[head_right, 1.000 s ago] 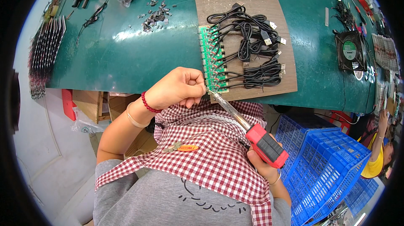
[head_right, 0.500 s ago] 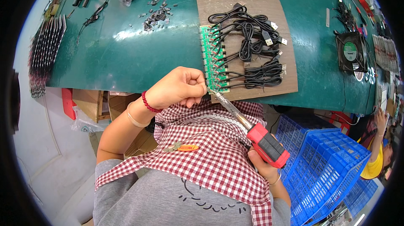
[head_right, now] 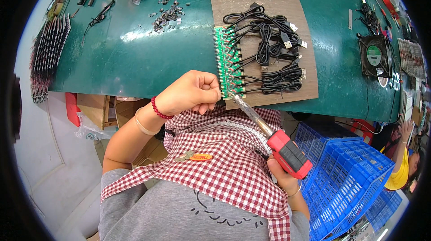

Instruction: The person solders small components onto circuit boards using a soldering iron, places completed boards into a cardboard box below the workbench, and retrieves new boards from the table to solder more components.

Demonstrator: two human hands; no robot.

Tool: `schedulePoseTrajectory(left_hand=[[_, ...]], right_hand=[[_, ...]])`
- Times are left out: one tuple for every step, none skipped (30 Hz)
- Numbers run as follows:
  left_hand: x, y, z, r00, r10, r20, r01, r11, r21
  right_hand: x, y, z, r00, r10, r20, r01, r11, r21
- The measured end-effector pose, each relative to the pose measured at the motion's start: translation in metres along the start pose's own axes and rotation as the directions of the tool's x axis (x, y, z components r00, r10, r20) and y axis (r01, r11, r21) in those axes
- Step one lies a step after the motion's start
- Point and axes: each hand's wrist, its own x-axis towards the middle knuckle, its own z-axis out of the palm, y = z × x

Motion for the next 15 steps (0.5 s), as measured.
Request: schedulePoseTrajectory(left_hand=[[0.0, 0.0, 0.0, 1.0, 0.002, 0.003, -0.002, 1.0, -0.003], [0.0, -0.001, 0.001, 1.0, 0.002, 0.003, -0.002, 1.0, -0.002], [0.0, 0.0, 0.001, 1.0, -0.001, 0.002, 0.001, 1.0, 0.003], [0.0, 0.0, 0.002, 1.0, -0.004, 0.0, 0.004, 1.0, 0.008], [0.0, 0.0, 0.002, 1.0, -0.003, 0.001, 0.003, 1.0, 0.009], [-0.001, 0.001, 0.002, 1.0, -0.002, -0.003, 0.002, 1.0, 0.003], [-0.002, 0.001, 0.002, 1.0, -0.001, -0.007, 0.001, 1.0, -0.003], [-0.002, 0.001, 0.001, 1.0, -0.002, -0.009, 0.002, 1.0, -0.008], [-0.001, 0.001, 0.001, 1.0, -0.004, -0.015, 0.004, 1.0, 0.004], [-0.001, 0.001, 0.001, 1.0, -0.007, -0.022, 0.007, 1.0, 0.016], [-0.001, 0.0, 0.0, 1.0, -0.007, -0.021, 0.007, 1.0, 0.015], [-0.001, 0.001, 0.0, 1.0, -0.006, -0.015, 0.006, 1.0, 0.015], [-0.002, 0.001, 0.0, 1.0, -0.005, -0.009, 0.005, 1.0, 0.015], [-0.001, 0.001, -0.001, 1.0, -0.004, -0.01, 0.004, 1.0, 0.014], [-0.001, 0.0, 0.0, 1.0, -0.003, -0.012, 0.003, 1.0, 0.007]], right_hand=[[-0.001, -0.001, 0.002, 0.997, 0.058, -0.047, -0.051, 0.989, 0.139], [-0.001, -0.001, 0.004, 0.997, 0.057, -0.048, -0.05, 0.989, 0.14], [-0.001, -0.002, 0.006, 0.995, 0.045, -0.087, -0.033, 0.989, 0.144], [0.0, -0.002, 0.007, 0.991, 0.034, -0.126, -0.015, 0.989, 0.147], [0.0, -0.002, 0.007, 0.991, 0.032, -0.128, -0.014, 0.989, 0.147], [0.002, -0.003, 0.006, 0.994, 0.035, -0.102, -0.027, 0.997, 0.076], [0.004, -0.004, 0.006, 0.996, 0.039, -0.077, -0.039, 0.999, 0.005], [0.004, -0.002, 0.004, 0.996, 0.041, -0.074, -0.041, 0.999, 0.003], [0.005, 0.002, 0.001, 0.999, -0.018, -0.045, 0.015, 0.998, -0.065], [0.005, 0.006, -0.002, 0.997, -0.074, -0.012, 0.072, 0.989, -0.131], [0.004, 0.009, -0.004, 0.997, -0.073, -0.012, 0.071, 0.989, -0.133], [0.004, 0.009, -0.004, 0.995, -0.097, -0.01, 0.094, 0.982, -0.164], [0.005, 0.009, -0.004, 0.993, -0.12, -0.007, 0.117, 0.974, -0.195], [0.004, 0.007, -0.003, 0.993, -0.121, -0.006, 0.117, 0.974, -0.196], [0.004, 0.0, 0.003, 0.994, -0.097, -0.046, 0.094, 0.994, -0.059]])
